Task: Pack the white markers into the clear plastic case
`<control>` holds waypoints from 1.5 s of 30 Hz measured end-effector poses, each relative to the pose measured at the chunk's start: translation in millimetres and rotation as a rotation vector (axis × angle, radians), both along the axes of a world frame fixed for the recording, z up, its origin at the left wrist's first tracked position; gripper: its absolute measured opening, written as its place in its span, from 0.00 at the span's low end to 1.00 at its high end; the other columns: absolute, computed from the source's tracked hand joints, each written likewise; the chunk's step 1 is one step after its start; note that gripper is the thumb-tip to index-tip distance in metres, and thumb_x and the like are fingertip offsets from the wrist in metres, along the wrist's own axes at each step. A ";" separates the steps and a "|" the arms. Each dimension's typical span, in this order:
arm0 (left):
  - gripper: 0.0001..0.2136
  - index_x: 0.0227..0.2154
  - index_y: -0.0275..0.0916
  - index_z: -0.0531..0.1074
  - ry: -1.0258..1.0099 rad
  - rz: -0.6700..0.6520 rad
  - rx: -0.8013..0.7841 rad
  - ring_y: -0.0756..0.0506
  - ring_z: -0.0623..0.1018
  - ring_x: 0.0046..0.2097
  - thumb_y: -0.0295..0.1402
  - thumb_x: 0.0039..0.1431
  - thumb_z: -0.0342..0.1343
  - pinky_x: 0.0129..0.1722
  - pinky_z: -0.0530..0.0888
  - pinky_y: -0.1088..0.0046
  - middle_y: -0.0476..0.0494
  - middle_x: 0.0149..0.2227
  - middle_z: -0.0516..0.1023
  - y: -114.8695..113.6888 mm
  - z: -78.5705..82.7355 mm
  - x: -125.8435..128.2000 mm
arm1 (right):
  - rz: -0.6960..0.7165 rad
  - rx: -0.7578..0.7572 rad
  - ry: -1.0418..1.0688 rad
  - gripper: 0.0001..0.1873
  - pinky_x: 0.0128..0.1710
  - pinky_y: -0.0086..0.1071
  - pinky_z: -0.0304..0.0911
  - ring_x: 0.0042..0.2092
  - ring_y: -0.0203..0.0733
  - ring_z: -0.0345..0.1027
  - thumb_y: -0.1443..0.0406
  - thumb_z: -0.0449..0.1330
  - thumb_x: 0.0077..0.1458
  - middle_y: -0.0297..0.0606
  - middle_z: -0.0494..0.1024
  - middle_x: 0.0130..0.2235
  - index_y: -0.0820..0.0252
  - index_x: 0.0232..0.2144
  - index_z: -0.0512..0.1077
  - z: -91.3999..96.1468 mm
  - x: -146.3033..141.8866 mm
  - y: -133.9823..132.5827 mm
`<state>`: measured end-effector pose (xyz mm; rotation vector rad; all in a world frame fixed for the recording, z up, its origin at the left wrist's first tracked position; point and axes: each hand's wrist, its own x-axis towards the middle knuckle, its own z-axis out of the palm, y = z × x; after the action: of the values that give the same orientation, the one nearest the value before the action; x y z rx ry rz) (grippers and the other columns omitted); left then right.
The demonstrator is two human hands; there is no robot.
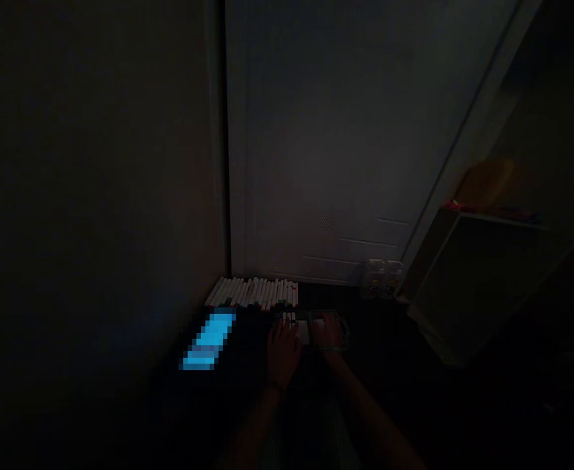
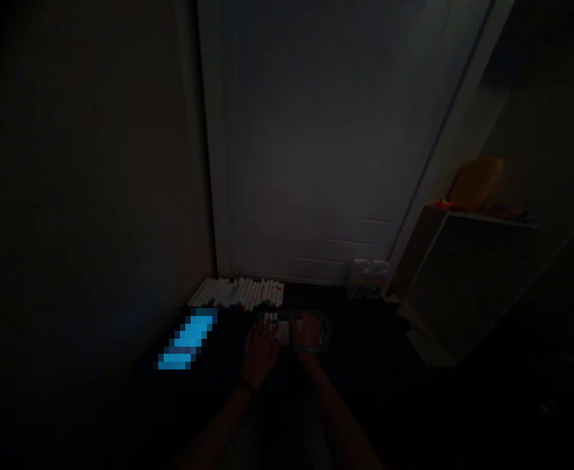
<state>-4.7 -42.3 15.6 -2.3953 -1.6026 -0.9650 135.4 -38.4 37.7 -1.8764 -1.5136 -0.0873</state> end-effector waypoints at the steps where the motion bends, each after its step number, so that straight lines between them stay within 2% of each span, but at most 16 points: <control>1: 0.18 0.51 0.44 0.65 -0.005 -0.002 0.000 0.40 0.56 0.61 0.32 0.57 0.44 0.58 0.54 0.54 0.45 0.59 0.61 -0.5 0.8 0.1 | 0.046 -0.055 -0.013 0.15 0.46 0.31 0.54 0.46 0.41 0.64 0.62 0.51 0.56 0.39 0.73 0.44 0.58 0.44 0.70 8.4 5.1 7.0; 3: 0.19 0.51 0.44 0.65 -0.017 -0.008 0.001 0.40 0.56 0.61 0.32 0.57 0.44 0.58 0.54 0.55 0.45 0.58 0.62 -0.4 1.2 0.1 | 0.105 -0.175 -0.037 0.14 0.42 0.28 0.56 0.44 0.38 0.66 0.63 0.52 0.55 0.36 0.75 0.42 0.55 0.44 0.70 22.6 12.9 22.3; 7: 0.19 0.51 0.44 0.65 -0.033 -0.016 -0.008 0.40 0.57 0.61 0.32 0.57 0.45 0.57 0.55 0.54 0.45 0.58 0.63 3.0 -3.7 -0.9 | 0.137 -0.244 -0.061 0.10 0.36 0.25 0.57 0.39 0.36 0.68 0.64 0.55 0.53 0.32 0.76 0.36 0.51 0.38 0.72 33.3 14.6 53.7; 11: 0.19 0.52 0.43 0.64 -0.042 -0.020 -0.006 0.40 0.56 0.61 0.32 0.57 0.44 0.56 0.56 0.54 0.43 0.58 0.62 5.6 -9.9 -2.7 | 0.118 -0.258 -0.070 0.10 0.37 0.25 0.57 0.41 0.36 0.66 0.64 0.55 0.53 0.34 0.74 0.39 0.53 0.39 0.72 26.5 3.1 80.5; 15: 0.19 0.52 0.43 0.64 -0.037 -0.036 -0.018 0.40 0.56 0.61 0.33 0.58 0.44 0.56 0.56 0.54 0.43 0.58 0.62 3.8 -9.6 -4.2 | 0.109 -0.258 -0.073 0.11 0.41 0.26 0.56 0.46 0.37 0.63 0.63 0.56 0.53 0.37 0.68 0.45 0.53 0.41 0.70 15.7 -7.0 101.8; 20: 0.18 0.52 0.44 0.64 -0.037 -0.026 -0.025 0.40 0.56 0.61 0.33 0.58 0.44 0.57 0.53 0.52 0.44 0.59 0.61 0.4 -5.8 -4.3 | 0.106 -0.310 -0.081 0.12 0.39 0.27 0.56 0.44 0.36 0.63 0.62 0.55 0.54 0.36 0.65 0.46 0.51 0.42 0.68 7.2 -7.2 120.8; 28: 0.19 0.53 0.45 0.62 -0.050 -0.016 -0.046 0.40 0.55 0.61 0.33 0.58 0.44 0.57 0.54 0.54 0.44 0.59 0.61 -0.2 -4.0 -3.6 | 0.057 -0.362 -0.116 0.11 0.38 0.28 0.57 0.43 0.37 0.64 0.62 0.56 0.53 0.36 0.64 0.45 0.52 0.41 0.67 -1.7 -3.6 122.9; 33: 0.18 0.52 0.44 0.63 -0.052 -0.023 -0.042 0.40 0.55 0.61 0.33 0.58 0.45 0.57 0.55 0.55 0.45 0.59 0.60 -1.4 -1.8 -4.3 | 0.042 -0.373 -0.139 0.12 0.39 0.30 0.57 0.44 0.40 0.65 0.62 0.49 0.58 0.40 0.63 0.46 0.54 0.44 0.63 -3.8 -9.4 123.7; 39: 0.18 0.52 0.43 0.63 -0.042 -0.021 -0.041 0.40 0.56 0.61 0.32 0.58 0.44 0.57 0.56 0.55 0.45 0.59 0.61 -0.4 -3.4 -4.7 | 0.051 -0.395 -0.157 0.15 0.39 0.33 0.58 0.46 0.43 0.65 0.59 0.47 0.59 0.43 0.62 0.49 0.54 0.47 0.60 -0.4 -17.4 123.9; 45: 0.18 0.52 0.42 0.64 -0.046 -0.031 -0.039 0.40 0.56 0.61 0.32 0.58 0.44 0.57 0.55 0.55 0.43 0.58 0.62 1.2 -4.6 -5.2 | 0.050 -0.411 -0.152 0.19 0.38 0.34 0.59 0.45 0.45 0.66 0.60 0.55 0.53 0.44 0.63 0.49 0.56 0.47 0.59 2.1 -20.3 121.5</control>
<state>-10.0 -41.1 11.0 -2.4482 -1.6184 -1.0106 115.1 83.1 39.9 -2.1884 -1.7858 0.1166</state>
